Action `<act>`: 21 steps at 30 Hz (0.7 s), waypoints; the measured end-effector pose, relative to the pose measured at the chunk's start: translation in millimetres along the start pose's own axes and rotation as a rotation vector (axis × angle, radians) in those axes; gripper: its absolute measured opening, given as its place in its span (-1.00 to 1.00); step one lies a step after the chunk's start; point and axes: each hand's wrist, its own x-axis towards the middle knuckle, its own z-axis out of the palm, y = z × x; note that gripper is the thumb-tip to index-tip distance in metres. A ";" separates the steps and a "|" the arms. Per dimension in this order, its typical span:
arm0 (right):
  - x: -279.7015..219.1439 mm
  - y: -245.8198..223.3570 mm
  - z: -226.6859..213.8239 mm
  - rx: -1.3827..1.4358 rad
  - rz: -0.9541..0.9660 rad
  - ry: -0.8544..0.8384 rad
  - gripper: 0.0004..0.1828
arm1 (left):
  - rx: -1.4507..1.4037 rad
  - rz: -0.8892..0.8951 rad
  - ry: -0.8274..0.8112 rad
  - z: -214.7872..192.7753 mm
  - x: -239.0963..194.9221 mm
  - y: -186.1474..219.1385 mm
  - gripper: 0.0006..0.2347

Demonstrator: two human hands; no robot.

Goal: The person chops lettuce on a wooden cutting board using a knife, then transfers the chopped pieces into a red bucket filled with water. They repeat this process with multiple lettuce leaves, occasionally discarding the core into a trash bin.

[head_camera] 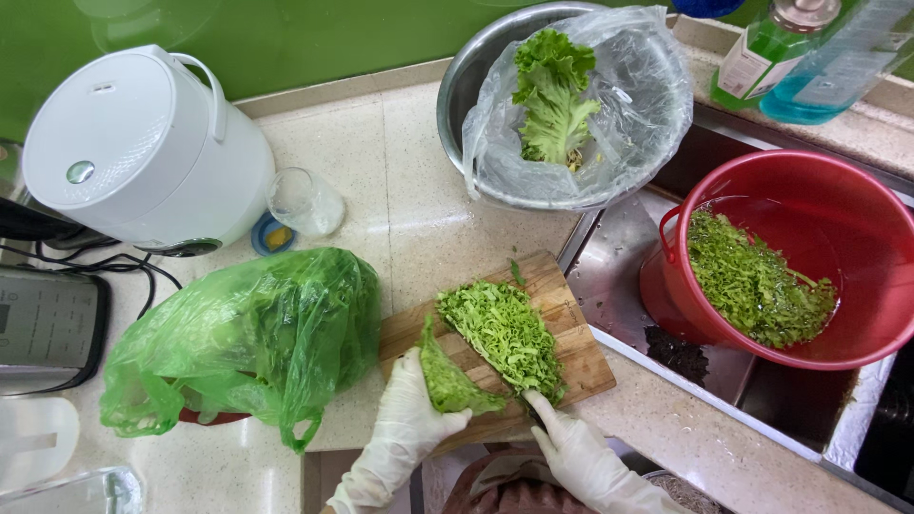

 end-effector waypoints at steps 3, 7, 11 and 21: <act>1.3 7.4 3.0 -0.090 0.123 -0.074 -0.41 | -0.019 0.012 -0.004 -8.6 8.1 -23.9 0.04; 1.4 15.6 4.6 0.027 0.008 0.043 -0.35 | -0.117 0.001 -0.076 -21.0 9.1 -39.6 0.11; -0.8 14.1 -9.0 0.110 0.051 -0.007 -0.33 | 0.060 -0.063 -0.065 -32.8 5.7 -23.8 0.51; -30.5 19.2 -28.2 0.906 0.490 -0.037 -0.33 | 0.291 0.062 -0.191 3.1 50.1 67.0 0.44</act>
